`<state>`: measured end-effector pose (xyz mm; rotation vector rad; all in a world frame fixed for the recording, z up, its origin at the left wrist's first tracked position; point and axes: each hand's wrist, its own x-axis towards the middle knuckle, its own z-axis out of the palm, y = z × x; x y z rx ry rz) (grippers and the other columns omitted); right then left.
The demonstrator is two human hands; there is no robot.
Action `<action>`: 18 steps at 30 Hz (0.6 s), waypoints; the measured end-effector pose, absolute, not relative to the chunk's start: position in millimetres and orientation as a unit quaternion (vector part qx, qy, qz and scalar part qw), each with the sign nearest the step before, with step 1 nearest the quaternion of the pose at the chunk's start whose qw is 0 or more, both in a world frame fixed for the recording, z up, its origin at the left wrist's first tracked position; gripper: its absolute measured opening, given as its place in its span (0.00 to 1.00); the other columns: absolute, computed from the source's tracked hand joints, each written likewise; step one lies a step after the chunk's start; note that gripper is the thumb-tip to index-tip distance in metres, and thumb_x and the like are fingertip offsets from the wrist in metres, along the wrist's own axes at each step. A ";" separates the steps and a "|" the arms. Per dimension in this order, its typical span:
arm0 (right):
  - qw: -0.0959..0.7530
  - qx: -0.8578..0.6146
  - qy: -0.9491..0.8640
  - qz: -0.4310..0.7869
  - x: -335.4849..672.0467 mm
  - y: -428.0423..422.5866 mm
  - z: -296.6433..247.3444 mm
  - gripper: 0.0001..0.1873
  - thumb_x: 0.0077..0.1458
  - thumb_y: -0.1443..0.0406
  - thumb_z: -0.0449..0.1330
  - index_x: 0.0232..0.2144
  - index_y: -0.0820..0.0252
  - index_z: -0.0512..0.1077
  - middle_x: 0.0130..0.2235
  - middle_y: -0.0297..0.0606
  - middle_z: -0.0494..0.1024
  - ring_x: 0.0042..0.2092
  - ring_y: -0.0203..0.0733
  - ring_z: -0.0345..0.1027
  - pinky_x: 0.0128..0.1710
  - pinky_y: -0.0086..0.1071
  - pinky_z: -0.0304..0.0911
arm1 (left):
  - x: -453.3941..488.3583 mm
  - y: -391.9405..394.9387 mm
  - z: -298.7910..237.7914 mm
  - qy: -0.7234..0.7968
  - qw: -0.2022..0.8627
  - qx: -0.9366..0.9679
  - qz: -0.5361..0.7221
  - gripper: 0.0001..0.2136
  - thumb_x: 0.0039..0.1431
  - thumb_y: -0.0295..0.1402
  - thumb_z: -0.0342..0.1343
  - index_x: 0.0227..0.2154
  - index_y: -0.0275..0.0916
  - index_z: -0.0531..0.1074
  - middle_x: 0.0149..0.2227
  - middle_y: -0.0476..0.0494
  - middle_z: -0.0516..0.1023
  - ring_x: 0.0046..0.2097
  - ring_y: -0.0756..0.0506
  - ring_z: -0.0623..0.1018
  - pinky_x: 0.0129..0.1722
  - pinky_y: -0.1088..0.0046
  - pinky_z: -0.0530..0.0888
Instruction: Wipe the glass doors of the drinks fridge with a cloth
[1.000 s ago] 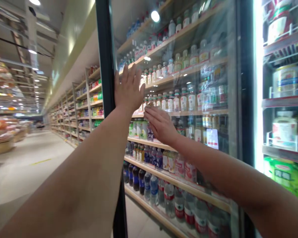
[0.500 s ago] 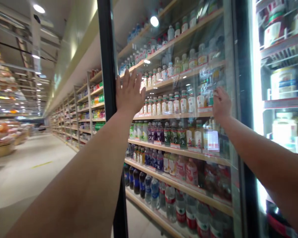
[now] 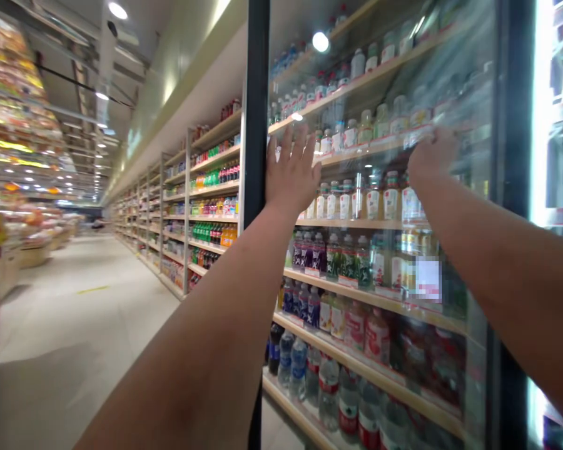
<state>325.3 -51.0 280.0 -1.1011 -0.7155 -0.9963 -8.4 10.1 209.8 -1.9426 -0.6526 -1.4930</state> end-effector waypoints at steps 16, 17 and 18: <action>0.446 -0.464 -0.572 -0.509 150.5 -36.9 332.4 0.22 0.70 0.72 0.48 0.64 0.72 0.57 0.72 0.44 0.54 0.71 0.40 0.48 0.72 0.42 0.44 | -8.2 11.1 208.4 -0.276 0.313 -0.723 -0.550 0.31 0.67 0.44 0.32 0.72 0.46 0.49 0.74 0.62 0.41 0.75 0.48 0.38 0.73 0.60 0.33; 0.453 -0.469 -0.562 -0.508 167.1 -42.4 333.9 0.22 0.70 0.73 0.47 0.64 0.74 0.58 0.71 0.49 0.55 0.70 0.41 0.49 0.71 0.43 0.44 | -8.6 11.1 208.4 -0.277 0.312 -0.725 -0.548 0.31 0.67 0.44 0.32 0.72 0.46 0.49 0.74 0.62 0.40 0.75 0.48 0.38 0.73 0.61 0.33; 0.463 -0.472 -0.550 -0.509 184.5 -48.5 334.7 0.22 0.69 0.73 0.46 0.62 0.76 0.60 0.69 0.52 0.58 0.69 0.43 0.51 0.70 0.45 0.45 | -8.8 11.2 208.4 -0.276 0.313 -0.725 -0.547 0.32 0.67 0.44 0.32 0.72 0.46 0.49 0.74 0.62 0.40 0.75 0.47 0.38 0.73 0.60 0.33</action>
